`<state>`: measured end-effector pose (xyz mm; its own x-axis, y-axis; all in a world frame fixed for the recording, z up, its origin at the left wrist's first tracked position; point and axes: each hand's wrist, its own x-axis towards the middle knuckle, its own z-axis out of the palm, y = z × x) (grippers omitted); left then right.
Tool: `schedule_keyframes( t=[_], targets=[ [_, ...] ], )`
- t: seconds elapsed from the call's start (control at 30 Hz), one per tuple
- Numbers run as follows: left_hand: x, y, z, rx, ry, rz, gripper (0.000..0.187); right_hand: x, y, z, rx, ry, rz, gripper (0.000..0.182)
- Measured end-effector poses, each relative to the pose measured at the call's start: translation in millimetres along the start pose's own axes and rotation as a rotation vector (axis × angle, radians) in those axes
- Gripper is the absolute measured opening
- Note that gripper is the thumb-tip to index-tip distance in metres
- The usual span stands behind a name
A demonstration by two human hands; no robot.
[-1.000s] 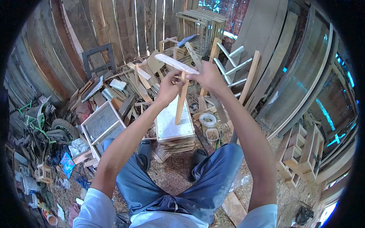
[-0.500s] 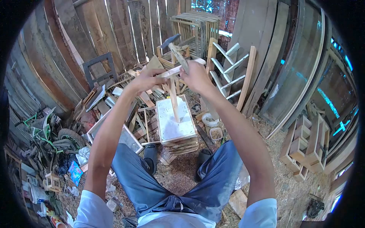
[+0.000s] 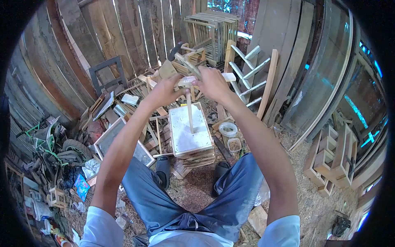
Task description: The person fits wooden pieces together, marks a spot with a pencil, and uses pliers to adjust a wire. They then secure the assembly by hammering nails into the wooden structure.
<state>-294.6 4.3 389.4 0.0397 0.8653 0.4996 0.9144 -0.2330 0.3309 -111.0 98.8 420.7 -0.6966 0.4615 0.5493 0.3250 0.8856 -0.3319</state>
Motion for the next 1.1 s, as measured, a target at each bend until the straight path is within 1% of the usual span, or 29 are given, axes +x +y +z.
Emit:
schedule_keyframes(
  t=[0.1,0.2,0.3,0.4,0.5,0.6,0.7,0.83,1.03,1.1],
  targets=[
    [-0.7,8.9,-2.9,0.008,-0.001,-0.029,0.050,0.8,-5.0,-7.2,-0.011,-0.057,0.044,0.023],
    [-1.5,11.6,-5.7,0.025,0.003,-0.043,0.047,3.3,-5.5,-7.9,0.182,-0.034,0.090,0.024],
    [0.3,13.3,-3.7,0.022,0.013,-0.032,0.045,2.3,-17.7,-15.5,0.249,-0.025,0.146,0.025],
    [-2.2,15.0,-4.9,0.024,0.021,-0.006,0.043,5.5,-16.6,-11.9,0.306,-0.008,0.105,0.026],
    [-2.4,19.6,-7.9,0.048,0.038,0.006,0.045,10.4,-18.3,-10.7,0.253,-0.033,0.109,0.025],
    [-4.3,21.0,-9.8,0.054,0.030,-0.008,0.044,14.1,-23.4,-8.5,0.283,-0.024,0.125,0.023],
    [-5.5,20.9,-11.0,0.067,0.013,-0.026,0.044,16.0,-27.9,-7.6,0.244,-0.033,0.107,0.028],
    [-3.4,15.9,-9.8,0.084,0.005,-0.040,0.050,12.1,-30.1,-0.4,0.187,0.044,0.025,0.026],
    [-5.5,18.3,-10.8,0.097,-0.005,-0.068,0.051,6.4,-31.0,-2.8,0.226,0.025,-0.022,0.018],
    [-6.0,14.1,-8.9,0.063,0.035,-0.022,0.051,6.2,-29.8,-4.5,0.220,0.012,0.024,0.019]
  ],
)
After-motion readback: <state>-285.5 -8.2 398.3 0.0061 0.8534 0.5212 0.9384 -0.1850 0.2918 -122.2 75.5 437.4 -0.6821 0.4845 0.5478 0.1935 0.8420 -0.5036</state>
